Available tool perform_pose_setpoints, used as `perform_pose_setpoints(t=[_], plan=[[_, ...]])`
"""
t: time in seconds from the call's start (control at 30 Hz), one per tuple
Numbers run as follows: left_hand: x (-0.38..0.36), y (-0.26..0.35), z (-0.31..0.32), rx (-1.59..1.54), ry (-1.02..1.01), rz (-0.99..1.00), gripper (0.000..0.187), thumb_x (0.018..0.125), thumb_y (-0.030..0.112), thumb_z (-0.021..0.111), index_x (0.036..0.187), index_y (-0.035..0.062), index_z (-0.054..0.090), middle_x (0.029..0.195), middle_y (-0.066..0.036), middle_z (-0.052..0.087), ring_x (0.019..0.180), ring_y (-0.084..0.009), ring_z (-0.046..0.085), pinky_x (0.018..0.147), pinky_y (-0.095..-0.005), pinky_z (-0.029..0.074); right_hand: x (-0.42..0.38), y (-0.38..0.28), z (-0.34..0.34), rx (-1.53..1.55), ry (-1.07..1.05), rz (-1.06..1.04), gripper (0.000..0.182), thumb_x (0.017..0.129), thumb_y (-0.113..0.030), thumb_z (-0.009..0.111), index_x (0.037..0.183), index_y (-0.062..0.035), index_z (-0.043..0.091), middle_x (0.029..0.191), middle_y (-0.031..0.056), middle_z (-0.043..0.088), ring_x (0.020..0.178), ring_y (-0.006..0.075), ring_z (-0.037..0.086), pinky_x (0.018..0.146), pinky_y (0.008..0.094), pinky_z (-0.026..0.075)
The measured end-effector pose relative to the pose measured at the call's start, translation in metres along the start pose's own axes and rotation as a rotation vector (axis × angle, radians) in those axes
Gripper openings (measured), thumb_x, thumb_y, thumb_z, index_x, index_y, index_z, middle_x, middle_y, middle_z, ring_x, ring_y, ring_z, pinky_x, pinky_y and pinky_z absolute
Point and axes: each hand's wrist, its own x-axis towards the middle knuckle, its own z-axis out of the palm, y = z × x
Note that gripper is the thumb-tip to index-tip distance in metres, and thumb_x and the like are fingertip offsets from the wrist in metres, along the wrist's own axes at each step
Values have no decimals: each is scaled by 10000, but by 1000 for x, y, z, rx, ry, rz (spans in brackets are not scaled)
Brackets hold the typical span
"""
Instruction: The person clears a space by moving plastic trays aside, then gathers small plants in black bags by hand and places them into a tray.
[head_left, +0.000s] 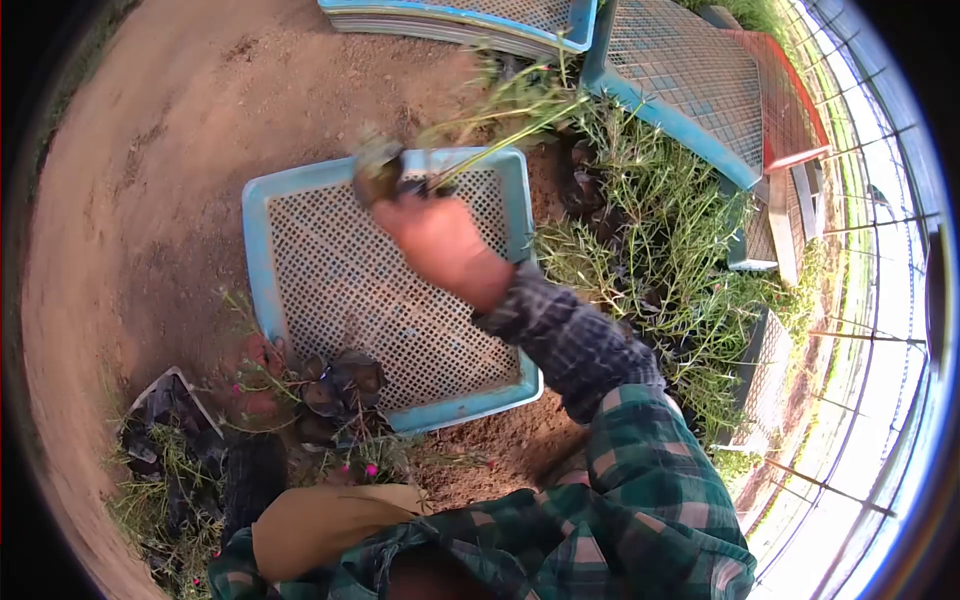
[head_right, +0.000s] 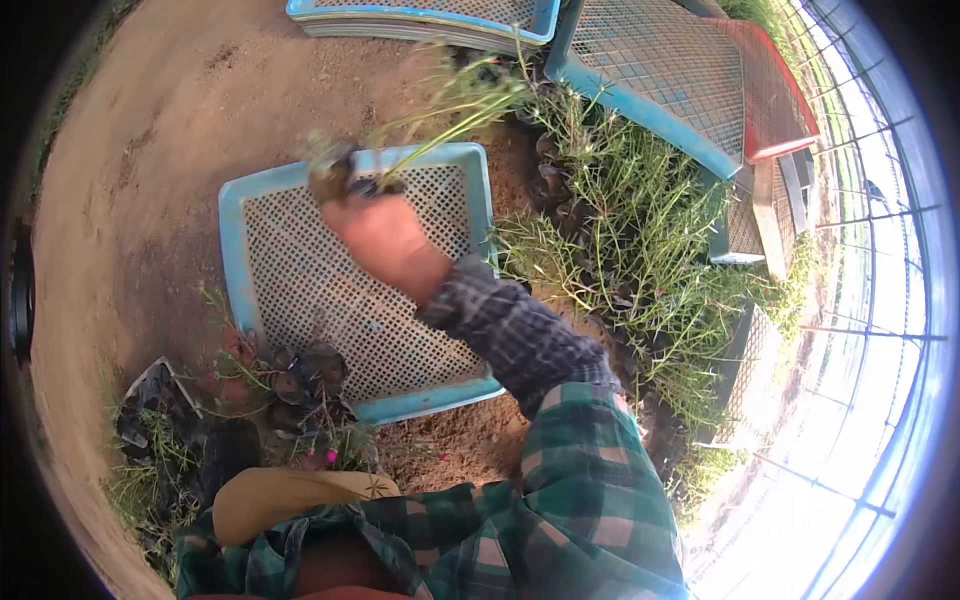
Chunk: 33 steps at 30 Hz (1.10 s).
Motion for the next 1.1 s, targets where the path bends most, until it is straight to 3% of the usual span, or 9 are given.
perform_pose_setpoints(t=[0.3,0.43,0.5,0.6,0.67,0.8,0.97,1.03,1.1], plan=[[28,-15,-115,24,718,-7,230,934,298,514,974,85,589,715,13,499,615,-114,507,596,-255,456,-55,-88,32,624,-330,-188,173,787,-94,599,950,-39,579,775,110,582,698,266,622,594,379,510],[8,-36,-193,116,1027,-138,256,938,311,505,935,79,614,673,23,499,584,-104,503,580,-244,452,-69,38,6,152,298,311,97,854,-100,558,932,-44,571,806,131,588,674,299,610,590,379,519],[-16,-56,-231,240,1169,-254,265,949,312,492,878,68,567,659,28,431,536,-81,422,531,-227,393,-80,109,-21,-285,127,867,300,861,-211,592,1075,-23,498,962,230,556,749,370,625,641,420,532],[-23,-24,-248,537,1573,182,228,954,278,503,913,68,585,696,38,446,609,-57,401,557,-209,344,-103,183,-33,-357,-163,1049,518,849,-383,600,1234,-73,443,1038,265,604,932,418,613,795,462,509],[1,73,-197,399,1579,377,174,956,183,518,999,40,609,850,13,569,745,-61,485,677,-202,403,-103,201,-24,-314,-247,1045,541,841,-350,614,1266,-75,423,1026,248,636,973,408,608,818,478,488],[61,152,-146,859,847,913,136,907,138,555,978,40,615,919,-92,617,862,-210,590,772,-330,466,-103,212,1,-399,-272,985,517,833,-239,602,1297,-97,425,963,253,641,901,417,617,762,488,492],[139,115,-139,1115,444,500,228,886,217,560,1014,35,611,943,-119,603,891,-279,581,776,-412,465,-119,183,-10,-365,-158,886,385,829,-155,556,1206,-102,497,918,240,641,860,417,617,705,496,481],[140,92,-136,1330,277,-179,247,877,248,568,997,35,604,943,-128,602,897,-297,575,756,-419,463,-128,180,-15,-295,-42,870,315,852,-157,552,1164,-117,534,916,223,640,851,421,609,695,480,481],[130,49,-126,1341,502,144,228,878,265,557,916,46,607,883,-140,601,863,-330,572,759,-427,460,-131,172,-24,-231,64,822,249,863,-167,556,1108,-118,547,881,211,644,825,408,615,665,462,487]])
